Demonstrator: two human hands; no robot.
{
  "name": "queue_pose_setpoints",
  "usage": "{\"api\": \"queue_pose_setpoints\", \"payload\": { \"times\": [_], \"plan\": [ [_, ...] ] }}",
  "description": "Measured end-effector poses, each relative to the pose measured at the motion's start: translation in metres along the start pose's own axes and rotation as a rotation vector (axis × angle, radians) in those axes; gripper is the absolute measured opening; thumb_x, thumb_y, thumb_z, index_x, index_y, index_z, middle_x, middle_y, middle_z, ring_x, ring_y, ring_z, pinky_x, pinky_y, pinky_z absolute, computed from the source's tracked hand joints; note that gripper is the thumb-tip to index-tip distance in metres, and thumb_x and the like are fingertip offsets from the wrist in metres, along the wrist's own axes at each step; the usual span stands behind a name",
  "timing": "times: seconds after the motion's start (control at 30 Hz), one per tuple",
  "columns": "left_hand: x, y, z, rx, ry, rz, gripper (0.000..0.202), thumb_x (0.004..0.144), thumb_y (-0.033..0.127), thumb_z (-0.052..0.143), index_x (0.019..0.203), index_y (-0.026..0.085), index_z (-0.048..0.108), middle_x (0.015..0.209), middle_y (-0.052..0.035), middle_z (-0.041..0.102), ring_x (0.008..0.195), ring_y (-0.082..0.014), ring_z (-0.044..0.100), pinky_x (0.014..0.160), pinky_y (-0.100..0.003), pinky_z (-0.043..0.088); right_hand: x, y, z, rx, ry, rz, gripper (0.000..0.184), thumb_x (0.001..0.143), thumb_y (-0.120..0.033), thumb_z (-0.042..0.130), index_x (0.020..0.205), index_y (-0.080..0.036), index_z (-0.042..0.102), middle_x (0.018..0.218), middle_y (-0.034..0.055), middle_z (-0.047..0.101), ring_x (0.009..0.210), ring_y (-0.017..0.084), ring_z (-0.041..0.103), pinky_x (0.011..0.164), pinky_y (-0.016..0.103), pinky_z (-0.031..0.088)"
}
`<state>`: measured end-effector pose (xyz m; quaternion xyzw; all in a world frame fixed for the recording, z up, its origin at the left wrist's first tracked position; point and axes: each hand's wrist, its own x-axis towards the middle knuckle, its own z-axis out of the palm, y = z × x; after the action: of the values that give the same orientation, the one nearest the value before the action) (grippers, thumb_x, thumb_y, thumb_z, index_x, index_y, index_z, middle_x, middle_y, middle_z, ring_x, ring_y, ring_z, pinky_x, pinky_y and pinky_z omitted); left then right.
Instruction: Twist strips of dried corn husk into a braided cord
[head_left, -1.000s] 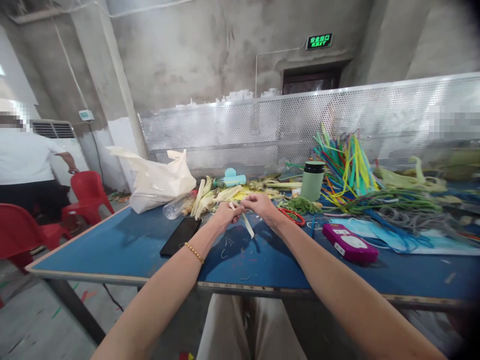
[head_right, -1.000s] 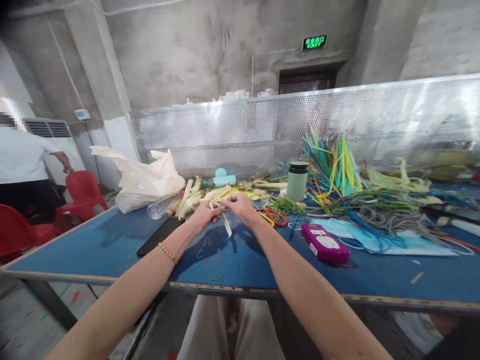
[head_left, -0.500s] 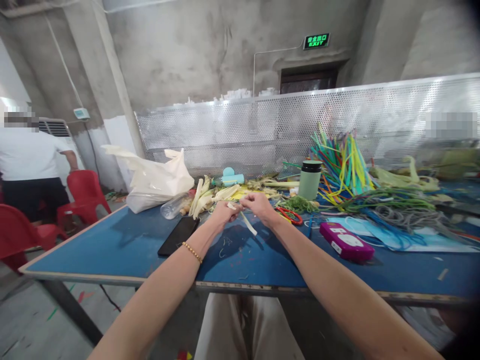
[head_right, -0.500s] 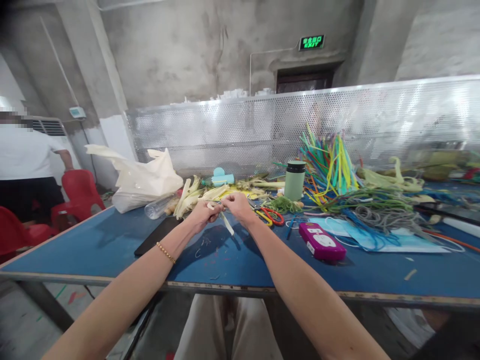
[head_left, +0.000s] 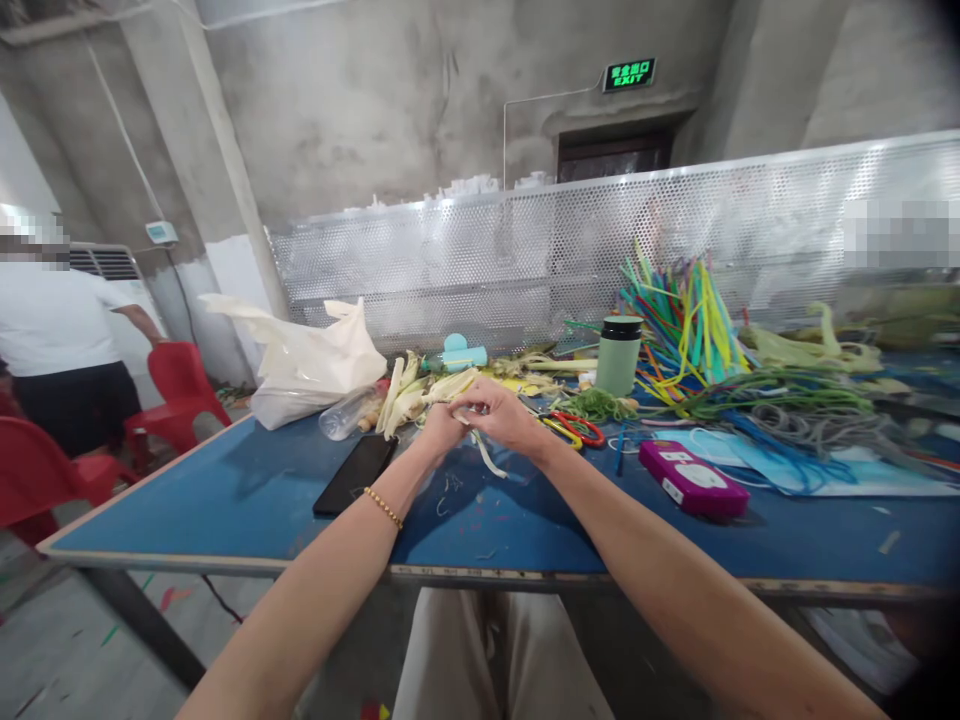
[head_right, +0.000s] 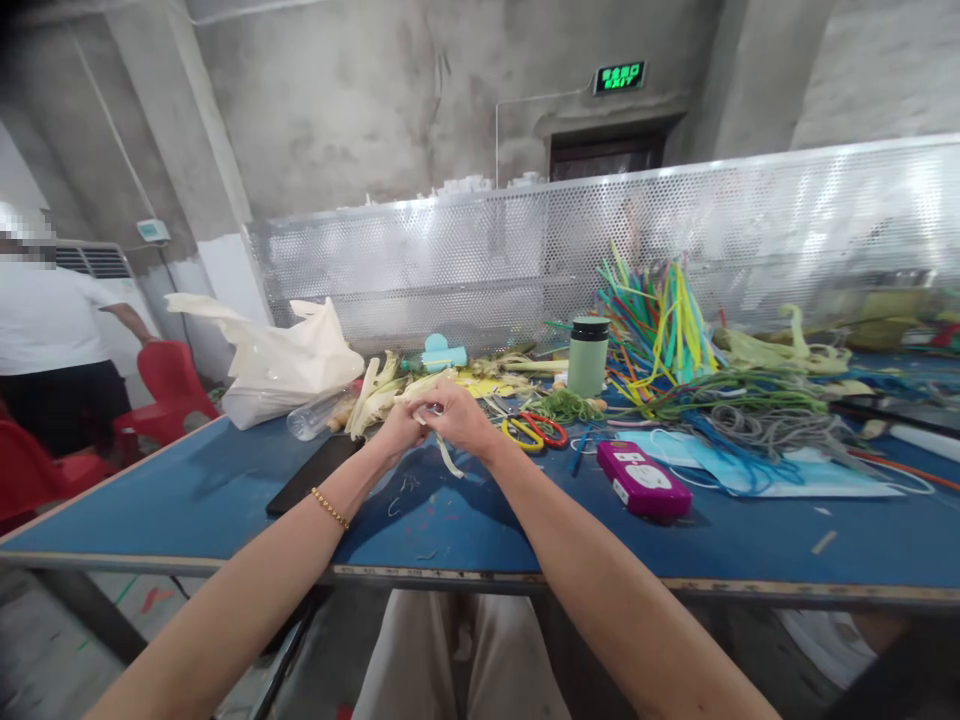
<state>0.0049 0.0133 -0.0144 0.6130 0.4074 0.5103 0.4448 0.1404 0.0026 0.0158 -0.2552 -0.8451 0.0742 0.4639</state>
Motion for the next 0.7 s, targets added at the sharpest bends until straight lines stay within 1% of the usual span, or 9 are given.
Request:
{"api": "queue_pose_setpoints", "payload": {
  "times": [0.07, 0.1, 0.17, 0.27, 0.33, 0.4, 0.5, 0.6, 0.7],
  "plan": [
    [-0.001, 0.001, 0.001, 0.082, 0.041, -0.009, 0.02, 0.063, 0.014, 0.067, 0.049, 0.015, 0.053, 0.039, 0.0039, 0.039, 0.038, -0.0057, 0.032, 0.041, -0.022, 0.021, 0.0, 0.0, 0.0, 0.054, 0.024, 0.01, 0.009, 0.077, -0.018, 0.066, 0.076, -0.019, 0.074, 0.075, 0.0033, 0.059, 0.073, 0.014, 0.054, 0.069, 0.027, 0.043],
    [-0.002, 0.003, 0.002, 0.119, 0.044, -0.016, 0.021, 0.063, 0.015, 0.068, 0.048, 0.015, 0.053, 0.039, 0.0033, 0.04, 0.038, -0.0059, 0.033, 0.041, -0.022, 0.022, 0.0, 0.001, -0.001, 0.087, 0.04, 0.04, 0.006, 0.075, -0.019, 0.067, 0.073, -0.018, 0.073, 0.075, 0.0033, 0.06, 0.072, 0.014, 0.054, 0.068, 0.027, 0.043],
    [-0.004, 0.005, 0.001, 0.146, -0.006, -0.012, 0.023, 0.066, 0.02, 0.069, 0.049, 0.014, 0.054, 0.041, 0.0021, 0.043, 0.038, -0.006, 0.034, 0.041, -0.023, 0.023, 0.0, 0.0, -0.004, 0.193, 0.071, 0.16, 0.008, 0.074, -0.024, 0.067, 0.072, -0.017, 0.069, 0.07, 0.0021, 0.061, 0.064, 0.012, 0.054, 0.061, 0.026, 0.043],
    [-0.006, 0.009, -0.002, 0.112, -0.126, 0.03, 0.026, 0.07, 0.031, 0.068, 0.054, 0.012, 0.059, 0.048, 0.0002, 0.049, 0.04, -0.0059, 0.038, 0.043, -0.022, 0.026, 0.001, -0.001, -0.008, 0.436, 0.087, 0.386, 0.016, 0.074, -0.032, 0.068, 0.075, -0.016, 0.063, 0.055, -0.0018, 0.058, 0.047, 0.011, 0.05, 0.048, 0.025, 0.042],
    [-0.007, 0.01, -0.004, 0.069, -0.166, 0.056, 0.026, 0.07, 0.033, 0.069, 0.058, 0.012, 0.06, 0.049, 0.0005, 0.05, 0.041, -0.0061, 0.04, 0.044, -0.022, 0.027, 0.001, -0.002, -0.01, 0.564, 0.094, 0.444, 0.023, 0.07, -0.035, 0.072, 0.076, -0.017, 0.06, 0.053, -0.0021, 0.059, 0.043, 0.011, 0.052, 0.046, 0.025, 0.045],
    [-0.007, 0.011, -0.005, 0.05, -0.161, 0.059, 0.024, 0.069, 0.031, 0.069, 0.058, 0.011, 0.06, 0.047, 0.0013, 0.049, 0.041, -0.0064, 0.041, 0.044, -0.022, 0.028, 0.002, -0.001, -0.011, 0.625, 0.103, 0.425, 0.027, 0.066, -0.035, 0.076, 0.078, -0.016, 0.06, 0.058, -0.0008, 0.064, 0.048, 0.011, 0.056, 0.05, 0.025, 0.048],
    [-0.006, 0.013, -0.004, 0.074, -0.113, 0.016, 0.018, 0.067, 0.022, 0.067, 0.055, 0.012, 0.059, 0.047, 0.0009, 0.05, 0.039, -0.0066, 0.041, 0.043, -0.023, 0.029, 0.002, 0.001, -0.011, 0.632, 0.084, 0.365, 0.029, 0.067, -0.036, 0.077, 0.083, -0.016, 0.063, 0.063, -0.0007, 0.065, 0.053, 0.011, 0.059, 0.055, 0.025, 0.051],
    [-0.006, 0.015, -0.003, 0.108, -0.056, -0.012, 0.018, 0.069, 0.017, 0.063, 0.053, 0.012, 0.057, 0.046, 0.0005, 0.05, 0.036, -0.0066, 0.039, 0.04, -0.023, 0.026, 0.002, 0.001, -0.011, 0.57, 0.05, 0.334, 0.027, 0.072, -0.039, 0.072, 0.082, -0.015, 0.065, 0.059, -0.0012, 0.062, 0.051, 0.011, 0.056, 0.053, 0.025, 0.049],
    [-0.007, 0.017, -0.003, 0.089, -0.026, -0.009, 0.023, 0.072, 0.021, 0.064, 0.052, 0.013, 0.057, 0.043, 0.0014, 0.047, 0.035, -0.0064, 0.038, 0.04, -0.023, 0.024, 0.003, -0.001, -0.011, 0.454, 0.081, 0.296, 0.025, 0.073, -0.039, 0.071, 0.078, -0.015, 0.068, 0.062, 0.0005, 0.062, 0.049, 0.01, 0.053, 0.048, 0.025, 0.044]
  ]
}}
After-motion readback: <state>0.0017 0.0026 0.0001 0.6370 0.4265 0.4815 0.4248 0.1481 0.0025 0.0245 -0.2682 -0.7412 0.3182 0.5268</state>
